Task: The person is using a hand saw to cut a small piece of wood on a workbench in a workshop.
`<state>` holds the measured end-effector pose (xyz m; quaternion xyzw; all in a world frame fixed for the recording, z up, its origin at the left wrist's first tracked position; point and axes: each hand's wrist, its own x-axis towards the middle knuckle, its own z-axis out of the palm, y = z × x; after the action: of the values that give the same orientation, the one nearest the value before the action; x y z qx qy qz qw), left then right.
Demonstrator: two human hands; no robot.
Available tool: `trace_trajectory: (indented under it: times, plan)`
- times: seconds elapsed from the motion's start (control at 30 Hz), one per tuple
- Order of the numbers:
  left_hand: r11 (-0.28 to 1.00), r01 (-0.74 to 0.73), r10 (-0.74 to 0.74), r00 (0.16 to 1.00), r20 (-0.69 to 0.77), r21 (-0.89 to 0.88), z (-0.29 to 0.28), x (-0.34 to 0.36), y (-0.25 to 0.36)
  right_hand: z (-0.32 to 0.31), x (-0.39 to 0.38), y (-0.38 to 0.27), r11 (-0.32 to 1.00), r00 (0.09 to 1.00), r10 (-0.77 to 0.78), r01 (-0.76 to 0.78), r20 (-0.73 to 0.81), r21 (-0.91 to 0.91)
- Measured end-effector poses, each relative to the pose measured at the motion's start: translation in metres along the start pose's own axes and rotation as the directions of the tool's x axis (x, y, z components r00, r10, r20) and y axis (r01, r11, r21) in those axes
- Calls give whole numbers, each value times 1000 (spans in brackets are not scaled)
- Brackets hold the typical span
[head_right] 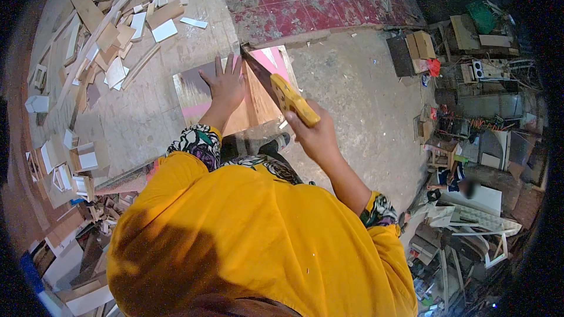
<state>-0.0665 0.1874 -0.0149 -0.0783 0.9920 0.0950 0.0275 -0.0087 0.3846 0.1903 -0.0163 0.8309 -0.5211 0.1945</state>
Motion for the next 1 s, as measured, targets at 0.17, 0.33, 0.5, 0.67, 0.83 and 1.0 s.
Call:
trace_trajectory:
  times: [0.17,0.33,0.5,0.67,0.83,1.0]
  plan:
    - [999,23,-24,998,-51,-23,-4,0,4,28,46,8,999,999,-31,31,-11,29]
    - [998,54,-54,998,-13,-39,-5,4,4,29,38,14,999,999,-37,37,-12,13]
    - [997,54,-53,998,21,-49,-4,4,4,10,-1,14,998,1000,-17,19,-23,57]
    - [999,39,-39,999,20,12,2,7,5,14,2,18,1000,999,-28,27,-41,-13]
    - [999,46,-46,999,-10,15,-4,10,4,8,31,7,999,999,-43,44,-12,30]
    - [998,65,-65,998,-8,-13,0,2,11,5,20,17,996,996,-91,91,-12,-23]
